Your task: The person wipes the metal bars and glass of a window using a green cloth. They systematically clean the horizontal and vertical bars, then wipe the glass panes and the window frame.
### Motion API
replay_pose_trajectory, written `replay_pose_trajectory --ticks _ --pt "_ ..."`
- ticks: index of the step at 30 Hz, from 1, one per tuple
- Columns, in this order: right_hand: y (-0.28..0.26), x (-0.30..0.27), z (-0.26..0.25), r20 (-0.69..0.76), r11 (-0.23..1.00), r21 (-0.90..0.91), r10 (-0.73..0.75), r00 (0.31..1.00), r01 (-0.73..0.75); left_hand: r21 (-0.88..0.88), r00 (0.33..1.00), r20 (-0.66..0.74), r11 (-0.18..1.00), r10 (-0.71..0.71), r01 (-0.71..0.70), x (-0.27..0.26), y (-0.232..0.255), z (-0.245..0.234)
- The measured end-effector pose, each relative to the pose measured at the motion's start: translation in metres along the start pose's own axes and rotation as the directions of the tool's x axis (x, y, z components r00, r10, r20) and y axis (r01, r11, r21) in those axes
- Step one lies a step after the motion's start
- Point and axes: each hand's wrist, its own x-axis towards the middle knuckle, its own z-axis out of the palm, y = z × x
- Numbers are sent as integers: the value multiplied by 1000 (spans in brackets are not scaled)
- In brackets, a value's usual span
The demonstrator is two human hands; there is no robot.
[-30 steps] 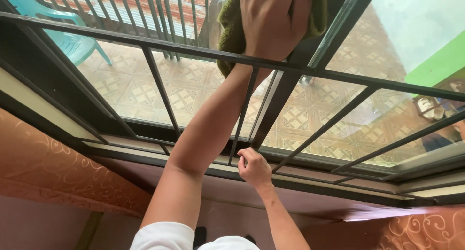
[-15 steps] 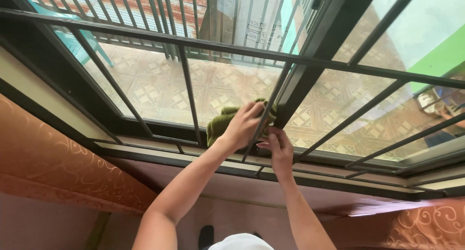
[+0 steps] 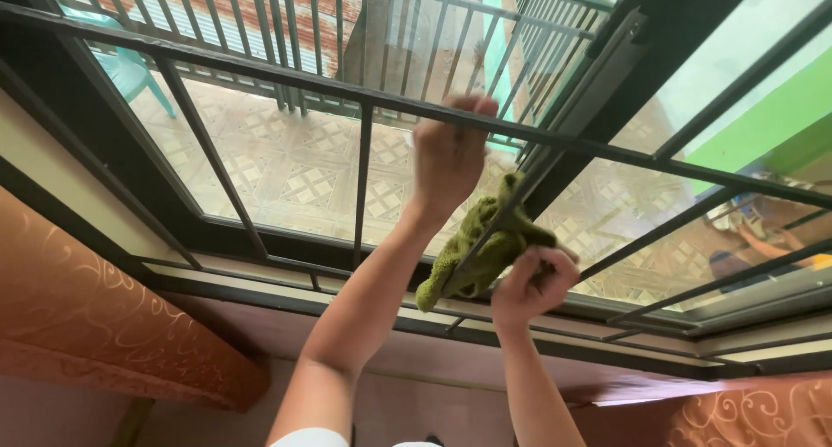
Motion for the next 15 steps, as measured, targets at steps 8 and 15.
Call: replay_pose_trajectory --ticks 8,15 --pt "69 -24 21 348 754 -331 -461 816 567 -213 968 222 975 114 -66 77 99 40" --pt "72 -30 26 315 716 -367 -505 804 594 -99 982 191 995 14 5 88 108 51"
